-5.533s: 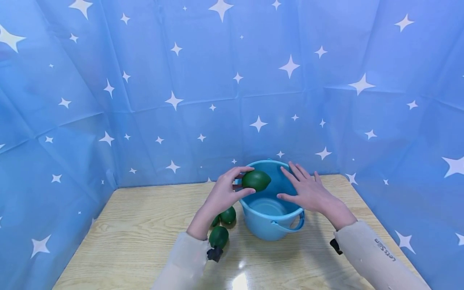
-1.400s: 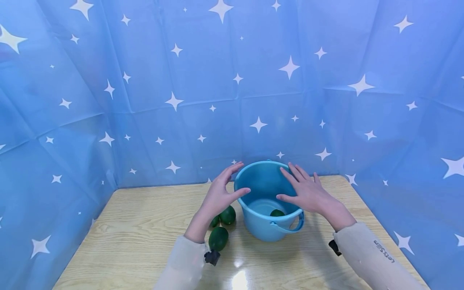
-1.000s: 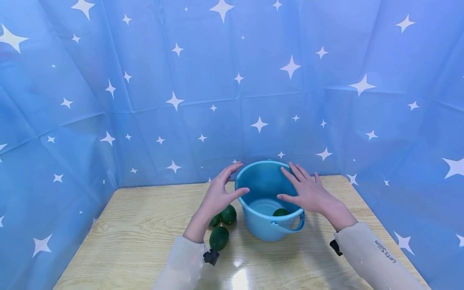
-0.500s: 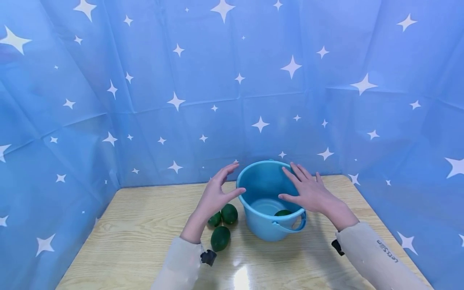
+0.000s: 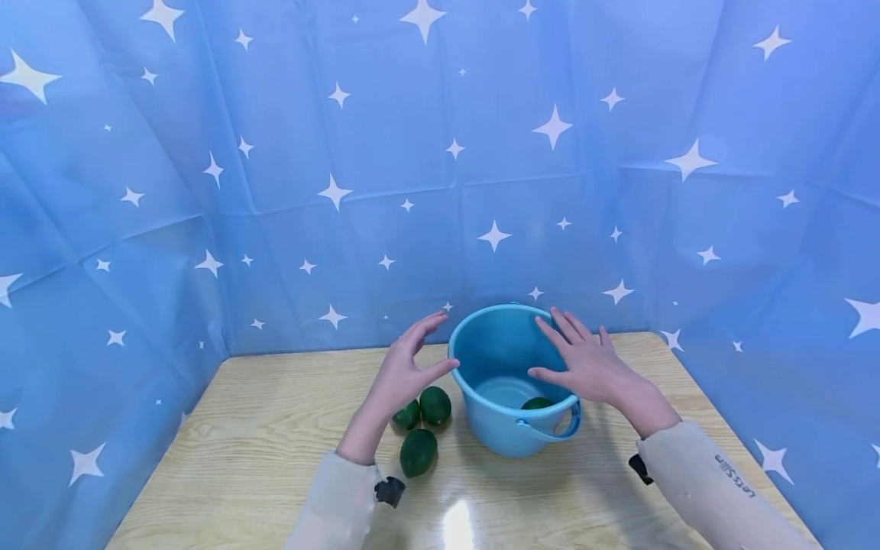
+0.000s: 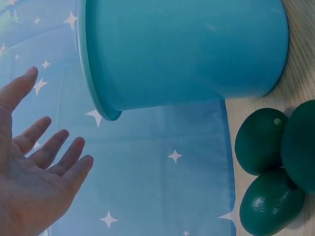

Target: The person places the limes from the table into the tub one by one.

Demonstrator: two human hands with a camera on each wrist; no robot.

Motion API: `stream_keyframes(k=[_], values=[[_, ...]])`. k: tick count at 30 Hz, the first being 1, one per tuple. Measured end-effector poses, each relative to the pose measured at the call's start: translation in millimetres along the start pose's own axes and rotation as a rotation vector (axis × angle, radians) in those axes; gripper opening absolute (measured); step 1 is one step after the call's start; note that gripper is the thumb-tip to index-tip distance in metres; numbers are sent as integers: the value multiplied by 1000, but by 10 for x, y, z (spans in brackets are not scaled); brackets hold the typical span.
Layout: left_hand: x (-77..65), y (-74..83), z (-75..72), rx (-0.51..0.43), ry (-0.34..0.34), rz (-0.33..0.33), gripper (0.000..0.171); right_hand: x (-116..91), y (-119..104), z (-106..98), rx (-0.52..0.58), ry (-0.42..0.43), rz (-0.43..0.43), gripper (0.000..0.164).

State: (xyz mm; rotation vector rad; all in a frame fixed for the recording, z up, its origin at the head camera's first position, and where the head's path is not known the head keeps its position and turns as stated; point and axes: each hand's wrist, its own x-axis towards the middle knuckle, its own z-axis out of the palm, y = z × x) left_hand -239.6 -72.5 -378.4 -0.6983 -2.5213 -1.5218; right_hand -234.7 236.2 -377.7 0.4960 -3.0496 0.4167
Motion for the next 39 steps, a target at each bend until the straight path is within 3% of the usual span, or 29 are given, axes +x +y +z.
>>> stream_keyframes(k=[39], values=[[-182, -247, -97, -19, 1, -44, 65, 5, 23, 8, 13, -12, 3, 94]])
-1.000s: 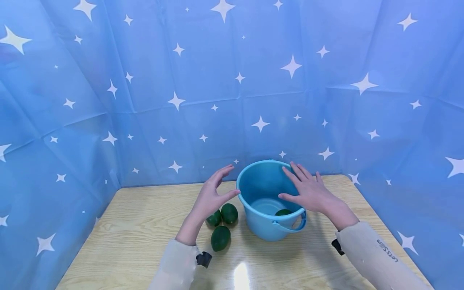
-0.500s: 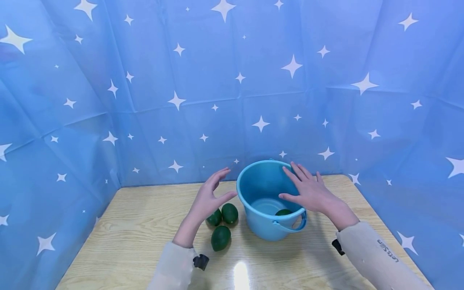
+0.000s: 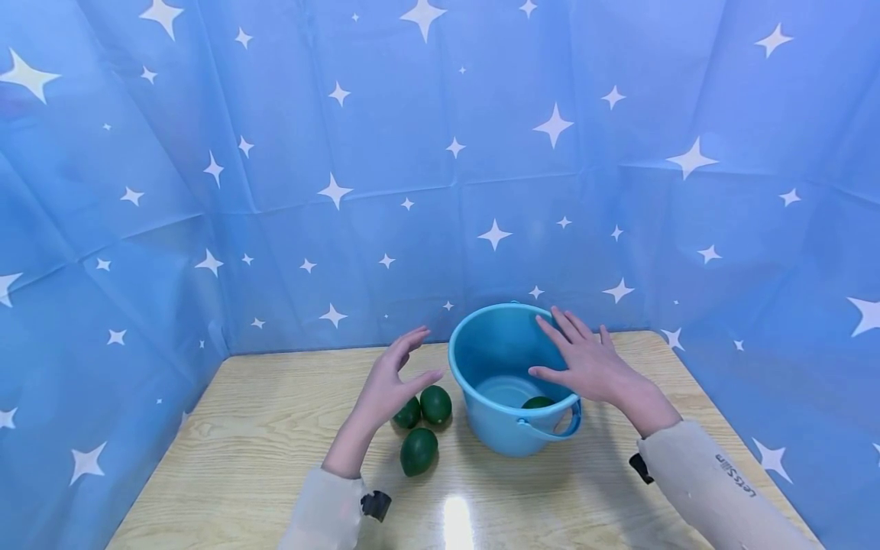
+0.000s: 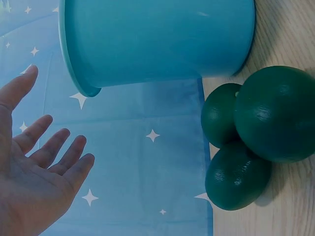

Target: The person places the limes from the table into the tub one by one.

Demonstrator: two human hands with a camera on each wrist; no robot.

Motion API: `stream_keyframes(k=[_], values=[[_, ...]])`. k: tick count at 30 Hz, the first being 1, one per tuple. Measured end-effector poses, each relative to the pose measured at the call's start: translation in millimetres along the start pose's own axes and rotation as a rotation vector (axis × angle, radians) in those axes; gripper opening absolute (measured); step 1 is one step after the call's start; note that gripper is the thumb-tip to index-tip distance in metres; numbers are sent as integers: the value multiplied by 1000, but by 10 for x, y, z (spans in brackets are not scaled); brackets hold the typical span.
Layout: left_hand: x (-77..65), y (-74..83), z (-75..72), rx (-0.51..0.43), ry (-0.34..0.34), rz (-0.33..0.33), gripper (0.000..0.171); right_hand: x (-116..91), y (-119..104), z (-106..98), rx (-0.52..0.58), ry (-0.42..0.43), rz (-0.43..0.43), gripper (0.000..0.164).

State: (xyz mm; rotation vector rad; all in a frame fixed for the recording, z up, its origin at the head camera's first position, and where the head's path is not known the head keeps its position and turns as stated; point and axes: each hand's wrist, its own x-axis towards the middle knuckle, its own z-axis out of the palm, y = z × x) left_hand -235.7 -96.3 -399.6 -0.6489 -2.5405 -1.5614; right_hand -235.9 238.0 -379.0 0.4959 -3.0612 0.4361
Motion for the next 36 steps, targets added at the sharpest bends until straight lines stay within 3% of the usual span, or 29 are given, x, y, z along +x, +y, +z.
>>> stream_keyframes(k=[19, 36], values=[[-115, -127, -8, 12, 0, -19, 64, 2, 9, 14, -1, -4, 3, 94], [-173, -226, 2, 4, -7, -81, 63, -6, -22, -10, -3, 11, -5, 93]])
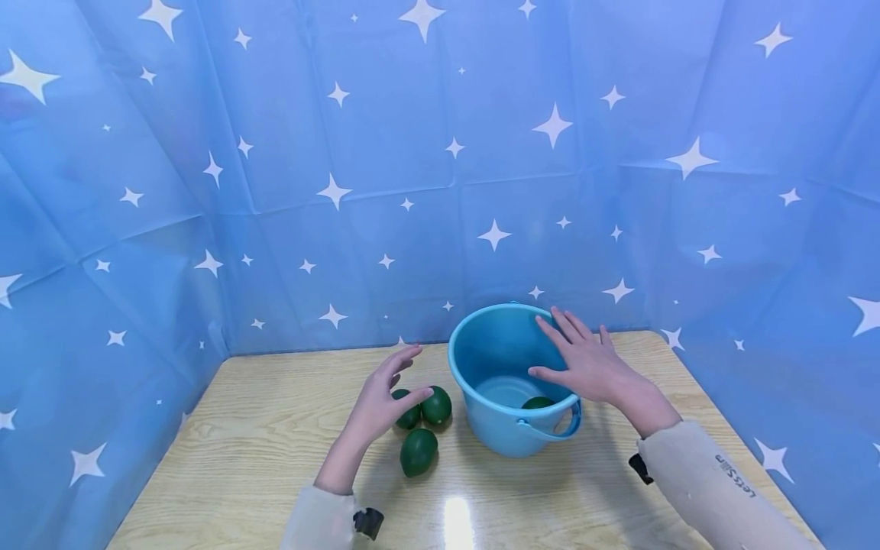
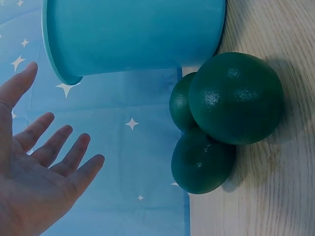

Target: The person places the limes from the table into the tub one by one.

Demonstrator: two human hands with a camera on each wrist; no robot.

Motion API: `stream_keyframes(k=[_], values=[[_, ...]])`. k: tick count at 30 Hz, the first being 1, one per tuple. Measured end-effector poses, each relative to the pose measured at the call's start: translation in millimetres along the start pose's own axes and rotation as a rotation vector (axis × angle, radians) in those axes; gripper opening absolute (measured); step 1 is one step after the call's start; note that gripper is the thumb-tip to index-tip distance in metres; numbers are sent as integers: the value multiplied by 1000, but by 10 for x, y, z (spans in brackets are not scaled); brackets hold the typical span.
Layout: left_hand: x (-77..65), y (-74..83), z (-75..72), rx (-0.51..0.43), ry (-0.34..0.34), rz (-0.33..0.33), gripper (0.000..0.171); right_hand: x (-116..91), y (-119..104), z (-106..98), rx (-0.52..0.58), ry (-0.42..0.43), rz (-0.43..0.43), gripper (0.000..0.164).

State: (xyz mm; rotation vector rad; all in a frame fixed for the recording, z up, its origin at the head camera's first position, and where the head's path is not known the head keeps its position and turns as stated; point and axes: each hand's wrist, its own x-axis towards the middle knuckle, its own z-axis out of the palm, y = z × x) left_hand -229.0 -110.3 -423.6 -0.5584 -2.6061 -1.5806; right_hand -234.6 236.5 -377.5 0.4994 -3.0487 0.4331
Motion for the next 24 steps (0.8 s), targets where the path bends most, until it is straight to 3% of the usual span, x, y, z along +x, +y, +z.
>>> stream_keyframes(k=[14, 24], values=[[-82, -39, -13, 2, -47, -48, 67, 3, 26, 22, 5, -9, 8, 94], [-122, -95, -43, -27, -95, -52, 55, 2, 28, 21, 3, -6, 9, 94]])
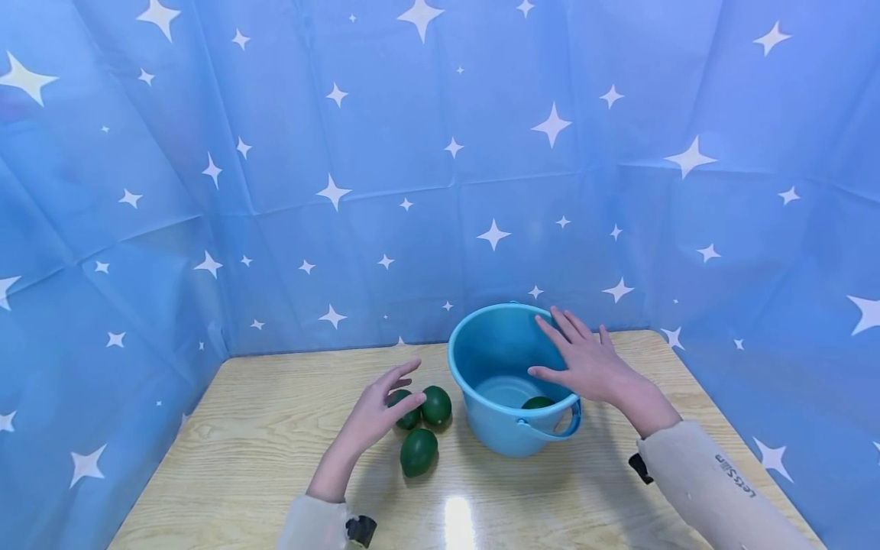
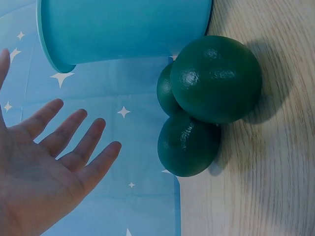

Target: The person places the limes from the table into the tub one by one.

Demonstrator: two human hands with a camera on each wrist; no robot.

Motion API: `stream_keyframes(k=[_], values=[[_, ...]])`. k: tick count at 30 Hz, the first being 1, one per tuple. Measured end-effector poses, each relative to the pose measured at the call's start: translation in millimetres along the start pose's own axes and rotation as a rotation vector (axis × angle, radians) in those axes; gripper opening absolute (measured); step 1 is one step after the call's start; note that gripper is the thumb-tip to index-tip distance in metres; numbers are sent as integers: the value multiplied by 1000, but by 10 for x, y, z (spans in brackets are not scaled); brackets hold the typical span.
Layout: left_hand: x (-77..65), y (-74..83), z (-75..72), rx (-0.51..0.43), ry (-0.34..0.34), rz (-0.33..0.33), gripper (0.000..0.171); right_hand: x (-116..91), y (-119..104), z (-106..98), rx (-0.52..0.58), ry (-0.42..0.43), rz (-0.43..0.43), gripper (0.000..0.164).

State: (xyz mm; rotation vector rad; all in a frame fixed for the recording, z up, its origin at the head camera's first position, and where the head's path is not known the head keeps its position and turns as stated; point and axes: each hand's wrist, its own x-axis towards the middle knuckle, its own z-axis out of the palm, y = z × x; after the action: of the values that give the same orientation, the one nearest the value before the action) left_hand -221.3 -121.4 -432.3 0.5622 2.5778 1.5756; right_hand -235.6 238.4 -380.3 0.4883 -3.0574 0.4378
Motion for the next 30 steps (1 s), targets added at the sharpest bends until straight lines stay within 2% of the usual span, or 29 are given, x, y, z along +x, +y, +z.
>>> stream_keyframes(k=[7, 21, 30], values=[[-61, -58, -35, 35, -33, -12, 44, -6, -31, -17, -7, 12, -8, 92], [-149, -159, -81, 33, -113, -73, 47, 3, -12, -18, 4, -4, -4, 94], [-176, -205, -90, 45, -137, -101, 49, -5, -24, -20, 5, 4, -7, 93]])
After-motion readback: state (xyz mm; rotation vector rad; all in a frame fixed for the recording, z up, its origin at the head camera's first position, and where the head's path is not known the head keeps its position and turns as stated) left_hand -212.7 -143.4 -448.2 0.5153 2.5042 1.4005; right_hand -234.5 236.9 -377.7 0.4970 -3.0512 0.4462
